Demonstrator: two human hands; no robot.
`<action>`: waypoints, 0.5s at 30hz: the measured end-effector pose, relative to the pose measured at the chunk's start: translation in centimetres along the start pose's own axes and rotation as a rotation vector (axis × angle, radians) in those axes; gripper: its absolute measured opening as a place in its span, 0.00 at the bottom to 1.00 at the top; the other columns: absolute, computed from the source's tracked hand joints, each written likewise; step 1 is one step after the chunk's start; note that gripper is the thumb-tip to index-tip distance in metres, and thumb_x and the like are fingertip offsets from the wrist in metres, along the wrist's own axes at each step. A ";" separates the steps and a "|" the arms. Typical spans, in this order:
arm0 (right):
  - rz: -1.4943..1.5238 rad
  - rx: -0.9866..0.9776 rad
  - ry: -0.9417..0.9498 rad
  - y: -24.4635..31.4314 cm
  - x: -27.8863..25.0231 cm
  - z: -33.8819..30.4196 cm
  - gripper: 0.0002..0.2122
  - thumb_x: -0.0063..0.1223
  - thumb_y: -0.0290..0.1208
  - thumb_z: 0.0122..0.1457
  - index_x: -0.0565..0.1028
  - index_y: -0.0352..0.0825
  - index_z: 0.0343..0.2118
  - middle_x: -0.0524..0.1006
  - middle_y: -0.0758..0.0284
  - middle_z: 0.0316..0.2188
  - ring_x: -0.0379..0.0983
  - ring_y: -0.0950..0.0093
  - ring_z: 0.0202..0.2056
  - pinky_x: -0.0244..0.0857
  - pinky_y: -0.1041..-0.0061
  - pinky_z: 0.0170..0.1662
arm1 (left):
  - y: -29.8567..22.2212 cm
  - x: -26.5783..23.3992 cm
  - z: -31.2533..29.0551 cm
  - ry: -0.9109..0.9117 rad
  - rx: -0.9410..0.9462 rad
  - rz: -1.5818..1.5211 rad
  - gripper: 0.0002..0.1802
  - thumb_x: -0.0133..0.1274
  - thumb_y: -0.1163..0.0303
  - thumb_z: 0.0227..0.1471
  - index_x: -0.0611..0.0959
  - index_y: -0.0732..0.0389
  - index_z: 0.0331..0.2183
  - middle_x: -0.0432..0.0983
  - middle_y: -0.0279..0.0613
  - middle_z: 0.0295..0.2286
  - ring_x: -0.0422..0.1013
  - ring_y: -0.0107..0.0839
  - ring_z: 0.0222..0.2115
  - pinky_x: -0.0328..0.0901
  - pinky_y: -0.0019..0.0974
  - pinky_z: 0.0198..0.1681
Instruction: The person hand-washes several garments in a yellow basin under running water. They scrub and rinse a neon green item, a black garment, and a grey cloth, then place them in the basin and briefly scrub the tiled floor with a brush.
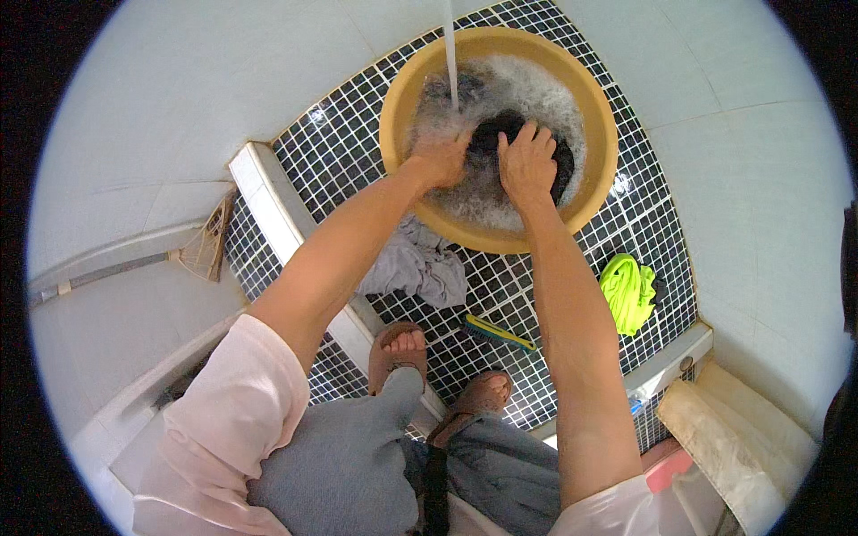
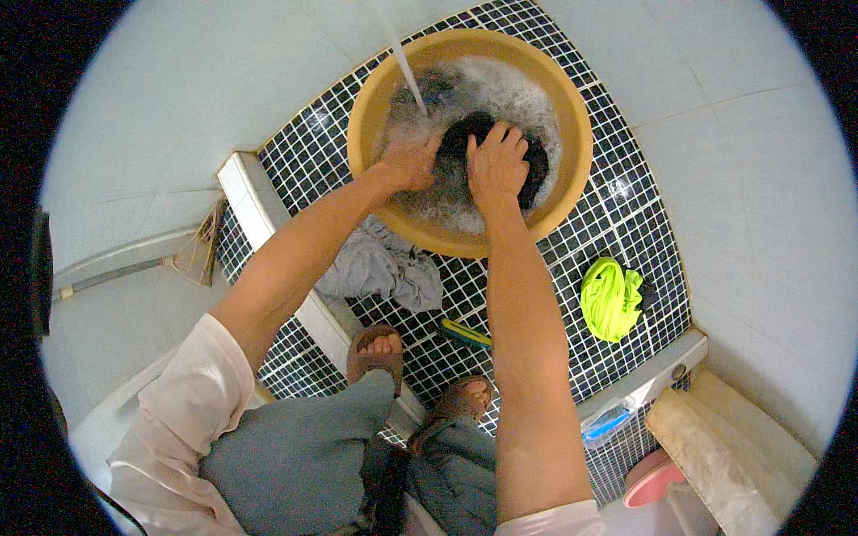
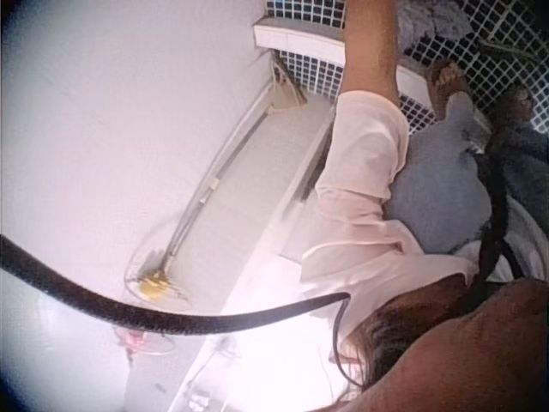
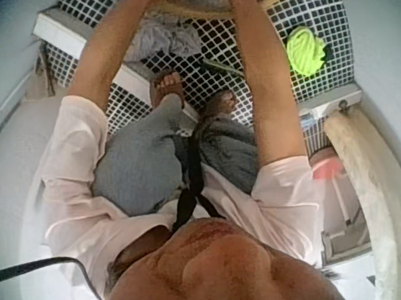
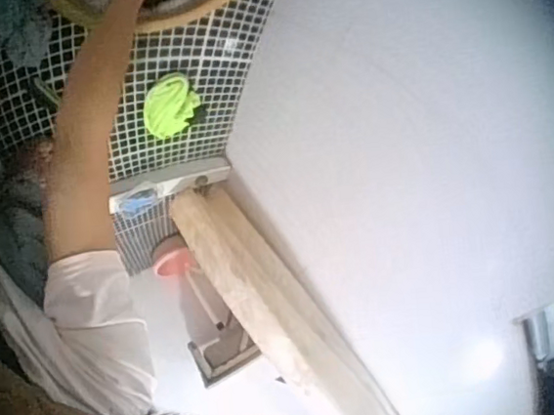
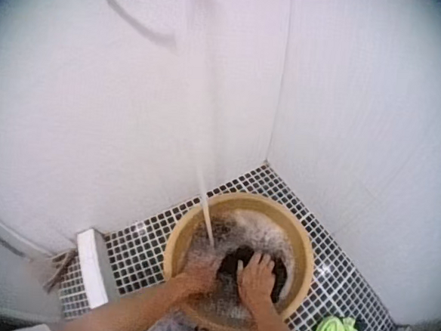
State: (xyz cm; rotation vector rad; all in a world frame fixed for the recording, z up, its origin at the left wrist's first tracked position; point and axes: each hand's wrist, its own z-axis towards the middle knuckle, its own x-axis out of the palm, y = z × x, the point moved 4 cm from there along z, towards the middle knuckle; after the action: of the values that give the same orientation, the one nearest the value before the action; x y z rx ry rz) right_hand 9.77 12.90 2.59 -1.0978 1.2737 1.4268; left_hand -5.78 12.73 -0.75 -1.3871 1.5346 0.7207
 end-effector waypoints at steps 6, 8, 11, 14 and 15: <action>-0.135 0.006 0.018 -0.1 1.9 1.7 0.21 0.56 0.44 0.63 0.71 0.29 0.48 0.72 0.59 0.42 0.73 0.61 0.47 0.78 0.65 0.43 | 1.6 0.2 2.1 0.084 0.024 -0.062 0.40 0.64 0.59 0.47 0.65 0.62 0.58 0.69 0.58 0.53 0.68 0.57 0.53 0.60 0.56 0.57; -0.152 0.000 0.064 -0.1 3.0 1.9 0.19 0.54 0.41 0.63 0.72 0.30 0.49 0.72 0.59 0.43 0.72 0.60 0.48 0.76 0.62 0.47 | 2.0 0.4 2.1 0.082 0.032 -0.076 0.34 0.64 0.62 0.47 0.72 0.64 0.54 0.74 0.58 0.49 0.72 0.56 0.50 0.65 0.53 0.53; -0.123 0.068 0.070 0.3 3.9 1.2 0.18 0.47 0.36 0.63 0.73 0.33 0.53 0.73 0.62 0.48 0.70 0.64 0.52 0.72 0.61 0.46 | 2.2 0.7 1.9 0.095 0.050 -0.123 0.26 0.63 0.66 0.46 0.82 0.67 0.47 0.81 0.58 0.43 0.78 0.54 0.45 0.73 0.50 0.48; -0.330 -0.050 0.063 2.3 3.9 -0.6 0.19 0.49 0.37 0.63 0.72 0.33 0.53 0.70 0.59 0.49 0.68 0.58 0.53 0.67 0.61 0.50 | 1.7 0.9 1.6 0.212 0.061 -0.212 0.26 0.64 0.61 0.46 0.83 0.69 0.44 0.81 0.60 0.42 0.78 0.54 0.44 0.72 0.51 0.48; -0.393 -0.108 0.080 3.1 3.8 -1.3 0.18 0.48 0.37 0.64 0.72 0.33 0.53 0.70 0.58 0.49 0.68 0.58 0.53 0.66 0.63 0.50 | 1.5 0.6 1.5 0.217 0.048 -0.222 0.26 0.64 0.60 0.45 0.84 0.69 0.43 0.81 0.59 0.42 0.78 0.54 0.44 0.72 0.51 0.49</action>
State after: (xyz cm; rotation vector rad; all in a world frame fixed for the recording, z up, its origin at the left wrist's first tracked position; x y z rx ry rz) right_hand 6.04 11.66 -0.65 -1.4017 0.9745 1.1725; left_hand -6.81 14.02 -2.13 -1.6104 1.5199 0.4052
